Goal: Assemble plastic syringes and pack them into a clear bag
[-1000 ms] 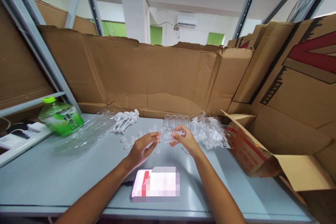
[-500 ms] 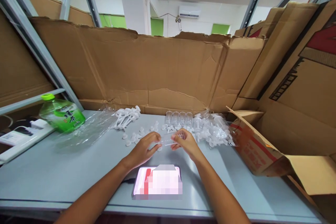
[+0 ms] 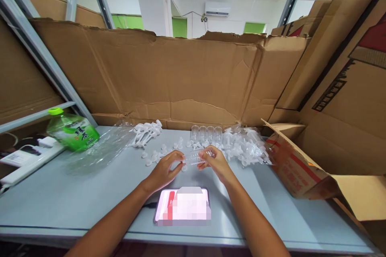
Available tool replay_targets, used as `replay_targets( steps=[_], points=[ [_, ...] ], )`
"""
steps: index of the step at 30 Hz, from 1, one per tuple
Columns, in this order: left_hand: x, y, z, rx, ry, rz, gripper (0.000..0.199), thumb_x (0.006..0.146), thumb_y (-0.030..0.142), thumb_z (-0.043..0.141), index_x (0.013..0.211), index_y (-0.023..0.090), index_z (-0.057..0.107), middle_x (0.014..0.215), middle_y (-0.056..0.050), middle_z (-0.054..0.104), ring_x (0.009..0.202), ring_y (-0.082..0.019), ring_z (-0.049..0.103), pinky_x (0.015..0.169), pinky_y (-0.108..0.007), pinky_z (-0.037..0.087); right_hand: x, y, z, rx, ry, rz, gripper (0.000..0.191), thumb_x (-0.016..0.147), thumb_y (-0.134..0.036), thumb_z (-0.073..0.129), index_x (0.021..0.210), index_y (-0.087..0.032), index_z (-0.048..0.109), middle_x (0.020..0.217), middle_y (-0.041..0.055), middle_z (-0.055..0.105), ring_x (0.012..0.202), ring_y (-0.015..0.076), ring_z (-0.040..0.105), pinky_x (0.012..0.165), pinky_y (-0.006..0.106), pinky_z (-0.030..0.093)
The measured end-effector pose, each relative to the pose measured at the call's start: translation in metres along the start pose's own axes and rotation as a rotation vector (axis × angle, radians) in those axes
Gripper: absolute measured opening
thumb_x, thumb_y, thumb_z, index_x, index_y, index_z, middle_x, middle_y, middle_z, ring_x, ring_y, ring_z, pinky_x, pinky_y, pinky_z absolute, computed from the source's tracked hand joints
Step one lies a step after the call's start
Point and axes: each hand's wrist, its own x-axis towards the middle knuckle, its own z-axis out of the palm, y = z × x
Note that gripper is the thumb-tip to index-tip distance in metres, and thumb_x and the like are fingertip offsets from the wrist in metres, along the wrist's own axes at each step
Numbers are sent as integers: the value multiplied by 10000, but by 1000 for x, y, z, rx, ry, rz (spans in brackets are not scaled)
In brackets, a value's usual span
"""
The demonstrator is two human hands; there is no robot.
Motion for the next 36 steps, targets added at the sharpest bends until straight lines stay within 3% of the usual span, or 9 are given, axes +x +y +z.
replay_targets(
  steps=[3,7,14,18,22,25,30,33,36],
  points=[
    [1,1,0,-106,5,-57,306,729,317,595,973,213,443,901,-35,562,856,-154,561,796,-309,422,-1,-1,1,-1,0,-4,247,694,-382,644,759,-170,533,638,-7,595,528,144,609,524,292,499],
    [3,3,3,-352,-196,-294,252,853,419,363,948,186,367,708,-21,572,597,-128,575,602,-279,446,-2,-4,4,-15,6,-8,253,672,-382,663,733,-173,534,628,-11,595,529,148,608,518,296,503],
    [-6,-1,3,225,-59,136,133,818,318,470,844,189,486,937,-89,577,926,-201,524,851,-386,370,0,-3,4,20,6,80,314,665,-448,644,724,-158,540,565,7,601,476,140,592,477,274,485],
    [-1,-4,5,-163,-91,-169,261,825,396,447,977,200,368,811,-57,612,730,-159,601,715,-330,441,0,-4,2,-1,22,44,284,674,-419,652,721,-167,530,603,4,605,516,142,599,499,277,491],
    [5,-5,10,-513,-196,-372,303,790,450,480,842,193,328,680,-27,617,563,-139,607,574,-268,440,0,-2,0,-43,10,34,265,673,-396,661,724,-169,534,632,3,601,535,141,598,522,286,497],
    [3,-5,12,-339,-101,-288,258,783,394,509,750,190,354,733,-23,602,635,-137,613,619,-268,449,2,3,-2,-54,25,50,265,677,-400,657,715,-169,532,619,-5,590,521,137,596,512,280,495],
    [-5,-8,12,88,-72,78,146,797,327,489,751,189,502,898,-79,606,932,-203,564,858,-344,394,5,8,-5,-8,21,103,283,687,-426,641,721,-165,539,602,2,599,490,125,587,492,260,484],
    [-2,-8,12,-117,-3,-90,210,783,383,511,866,193,477,862,-72,619,829,-183,607,774,-325,441,5,6,-4,23,25,83,288,682,-429,646,722,-165,540,592,0,590,496,127,586,488,254,480],
    [3,-7,11,-548,-119,-409,317,780,477,481,879,189,396,717,-43,628,593,-140,619,580,-255,451,5,5,-3,37,20,52,266,679,-406,658,728,-172,542,618,-3,589,521,132,591,511,265,488]
  ],
)
